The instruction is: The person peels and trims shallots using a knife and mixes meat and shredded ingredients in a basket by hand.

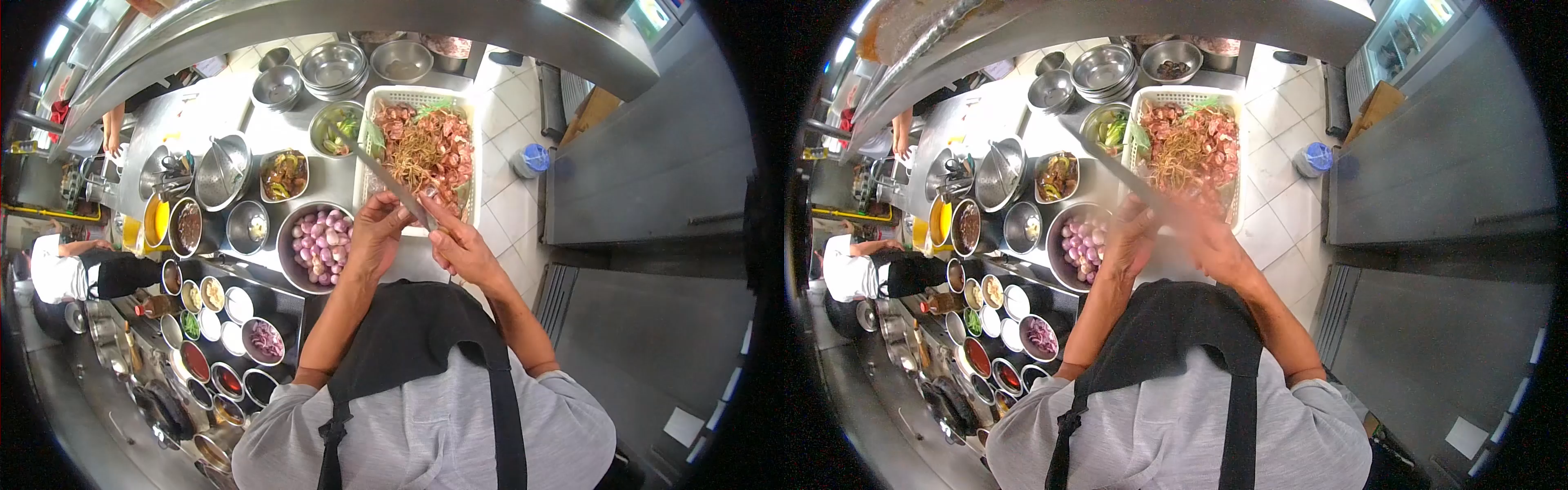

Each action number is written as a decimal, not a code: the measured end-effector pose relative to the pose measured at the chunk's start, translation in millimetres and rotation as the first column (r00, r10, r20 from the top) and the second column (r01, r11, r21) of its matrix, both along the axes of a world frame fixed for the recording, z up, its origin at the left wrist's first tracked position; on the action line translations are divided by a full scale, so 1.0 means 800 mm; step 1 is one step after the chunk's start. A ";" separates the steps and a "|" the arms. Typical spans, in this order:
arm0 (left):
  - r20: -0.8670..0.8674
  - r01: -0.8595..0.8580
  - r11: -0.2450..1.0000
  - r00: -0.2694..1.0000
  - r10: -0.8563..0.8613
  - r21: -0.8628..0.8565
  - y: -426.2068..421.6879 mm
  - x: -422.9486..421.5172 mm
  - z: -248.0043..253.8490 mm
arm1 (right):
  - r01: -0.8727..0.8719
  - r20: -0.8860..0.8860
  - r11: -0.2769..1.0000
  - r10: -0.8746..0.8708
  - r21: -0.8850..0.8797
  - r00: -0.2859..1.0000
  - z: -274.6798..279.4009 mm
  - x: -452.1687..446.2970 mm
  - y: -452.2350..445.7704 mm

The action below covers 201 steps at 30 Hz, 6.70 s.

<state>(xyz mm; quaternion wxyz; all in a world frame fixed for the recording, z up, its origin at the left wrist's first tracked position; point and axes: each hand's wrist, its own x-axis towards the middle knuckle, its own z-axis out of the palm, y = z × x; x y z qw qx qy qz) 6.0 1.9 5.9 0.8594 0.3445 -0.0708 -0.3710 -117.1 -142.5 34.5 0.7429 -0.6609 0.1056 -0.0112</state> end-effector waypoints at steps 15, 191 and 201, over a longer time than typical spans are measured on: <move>0.070 -0.038 0.996 0.997 0.044 -0.083 0.004 0.003 -0.018 | -0.032 0.149 0.968 0.071 -0.249 0.986 -0.007 0.004 0.002; 0.548 -0.466 0.614 0.834 0.064 0.637 0.180 0.077 0.003 | 0.266 -0.210 0.898 -0.201 0.351 0.957 -0.033 -0.010 -0.018; 0.837 -0.697 0.491 0.530 -0.136 0.522 0.124 0.051 -0.010 | 0.209 -0.170 0.866 -0.146 0.454 0.974 -0.023 -0.003 -0.017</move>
